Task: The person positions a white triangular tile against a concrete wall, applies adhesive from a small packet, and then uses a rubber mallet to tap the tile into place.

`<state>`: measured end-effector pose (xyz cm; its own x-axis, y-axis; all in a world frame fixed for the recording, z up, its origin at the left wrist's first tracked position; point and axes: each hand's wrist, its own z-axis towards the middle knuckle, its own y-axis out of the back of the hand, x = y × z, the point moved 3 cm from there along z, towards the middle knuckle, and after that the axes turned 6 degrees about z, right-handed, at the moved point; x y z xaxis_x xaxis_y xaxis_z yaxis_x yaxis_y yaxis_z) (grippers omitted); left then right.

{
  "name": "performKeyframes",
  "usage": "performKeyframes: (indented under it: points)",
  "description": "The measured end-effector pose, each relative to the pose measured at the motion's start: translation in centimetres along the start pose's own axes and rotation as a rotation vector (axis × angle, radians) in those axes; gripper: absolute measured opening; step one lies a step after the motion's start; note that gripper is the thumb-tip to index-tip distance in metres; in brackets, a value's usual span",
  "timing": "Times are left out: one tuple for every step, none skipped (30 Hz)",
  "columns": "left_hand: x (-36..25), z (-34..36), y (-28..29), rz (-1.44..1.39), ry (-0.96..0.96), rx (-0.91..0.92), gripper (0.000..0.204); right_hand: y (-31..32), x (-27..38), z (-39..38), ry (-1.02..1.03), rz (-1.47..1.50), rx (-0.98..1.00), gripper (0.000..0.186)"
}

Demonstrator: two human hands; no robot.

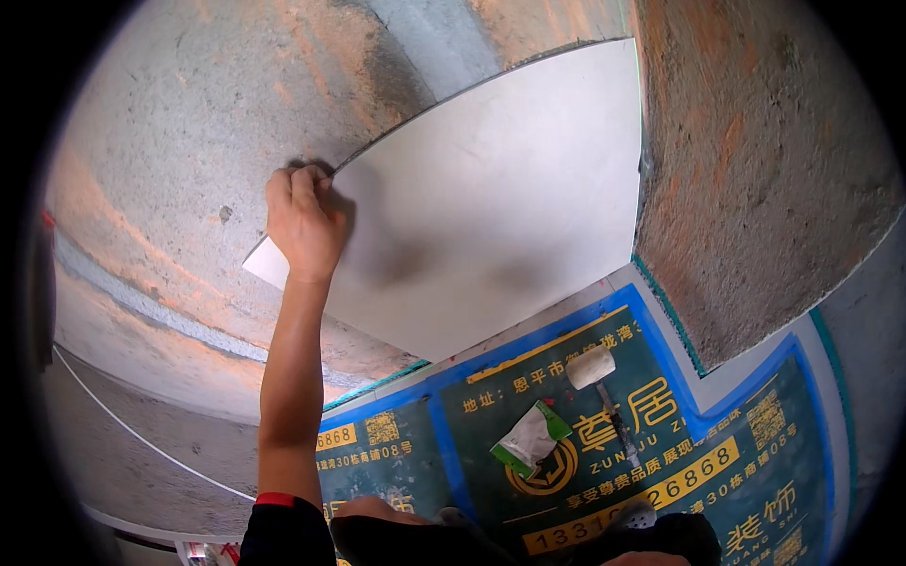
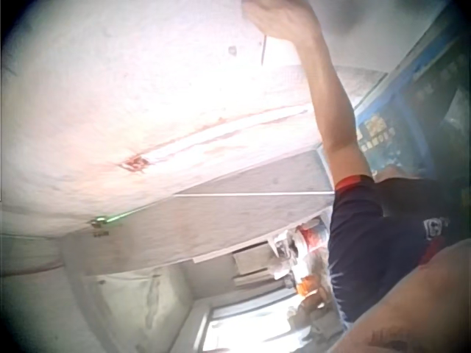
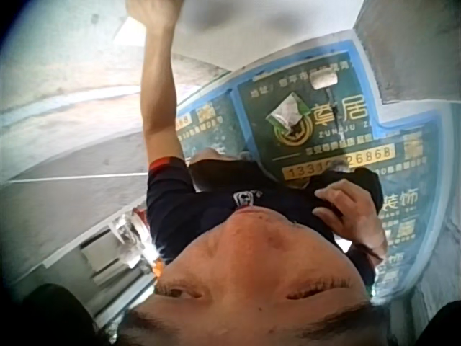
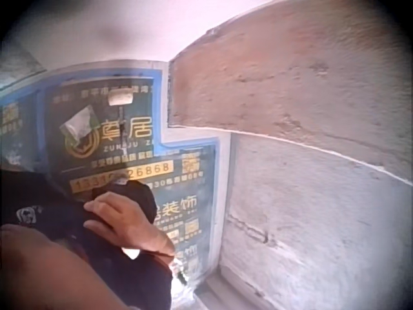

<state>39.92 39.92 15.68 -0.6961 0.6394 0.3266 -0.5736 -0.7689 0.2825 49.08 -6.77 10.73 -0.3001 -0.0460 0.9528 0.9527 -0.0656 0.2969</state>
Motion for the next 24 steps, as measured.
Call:
performKeyframes:
  points:
    - [0.0,0.0,0.0,-0.002,0.029,0.008,0.018,0.0,0.0,0.0,0.003,0.008,-0.002,0.031]
    - [0.0,0.1,0.1,-0.010,0.006,-0.010,0.018,0.1,0.0,-0.1,0.007,0.016,-0.003,0.031]
    - [0.0,0.2,0.1,-0.016,0.003,-0.015,0.019,0.1,0.1,-0.1,0.009,0.024,-0.003,0.031]
    - [-0.1,0.5,0.3,-0.031,-0.025,-0.030,0.019,0.1,0.0,-0.1,0.004,0.031,-0.001,0.031]
    - [0.4,0.9,0.7,0.003,0.016,-0.065,0.018,0.2,0.0,-0.1,-0.001,0.037,0.001,0.031]
    - [1.1,1.7,1.1,0.029,0.032,-0.109,0.016,0.2,0.0,-0.1,-0.008,0.043,0.004,0.031]
    - [1.6,2.5,1.5,0.056,0.047,-0.153,0.014,0.3,0.0,-0.1,-0.003,0.038,0.000,0.031]
    - [2.1,3.2,2.0,-0.001,0.066,-0.203,0.011,0.3,0.1,0.0,-0.002,0.036,0.001,0.031]
    - [2.8,3.9,2.7,-0.055,0.088,-0.257,0.009,0.3,0.1,0.0,0.002,0.029,0.005,0.031]
    - [3.3,4.4,3.3,-0.108,0.110,-0.315,0.007,0.3,0.0,0.0,-0.007,0.029,0.005,0.031]
    - [3.4,4.5,3.7,-0.157,0.091,-0.255,0.005,0.3,0.0,0.0,-0.012,0.030,0.003,0.031]
    - [3.3,4.3,4.4,-0.205,0.069,-0.198,0.005,0.3,0.0,0.0,-0.014,0.031,-0.001,0.031]
    - [3.2,4.0,5.0,-0.248,0.072,-0.123,0.007,0.2,0.1,0.0,-0.009,0.033,0.005,0.031]
    - [2.8,3.0,5.3,-0.357,0.163,-0.068,0.012,0.1,0.1,0.0,0.000,0.032,0.007,0.032]
    - [2.5,2.0,6.2,-0.338,0.157,0.023,0.013,0.0,0.1,0.0,0.016,0.024,-0.005,0.032]
    - [2.0,1.1,6.5,-0.318,0.164,0.092,0.015,-0.2,0.0,0.0,0.010,0.025,0.000,0.032]
    - [1.2,0.1,6.7,-0.346,0.152,0.085,0.016,-0.3,0.0,-0.2,0.014,0.014,-0.002,0.031]
    - [0.4,-0.8,6.7,-0.345,0.087,0.119,0.012,-0.4,-0.1,-0.2,0.015,0.006,-0.004,0.031]
    - [-0.5,-1.3,6.4,-0.375,0.013,0.096,0.004,-0.5,-0.3,-0.4,-0.001,-0.002,0.000,0.030]
    - [-0.8,-1.9,5.9,-0.304,0.007,0.118,0.011,-0.6,-0.6,-0.6,-0.034,0.002,0.016,0.029]
    - [-1.0,-2.0,5.6,-0.264,-0.009,0.147,0.023,-0.8,-0.8,-0.8,-0.062,0.011,0.034,0.028]
    - [-1.2,-2.4,5.0,-0.189,-0.028,0.132,0.034,-0.9,-1.2,-1.0,-0.104,0.012,0.057,0.025]
    - [-1.6,-2.7,4.4,-0.128,-0.033,0.131,0.046,-1.1,-1.4,-1.1,-0.099,-0.009,0.059,0.024]
    - [-1.9,-3.0,3.6,-0.066,-0.014,0.146,0.057,-1.2,-1.7,-1.2,-0.092,-0.032,0.064,0.024]
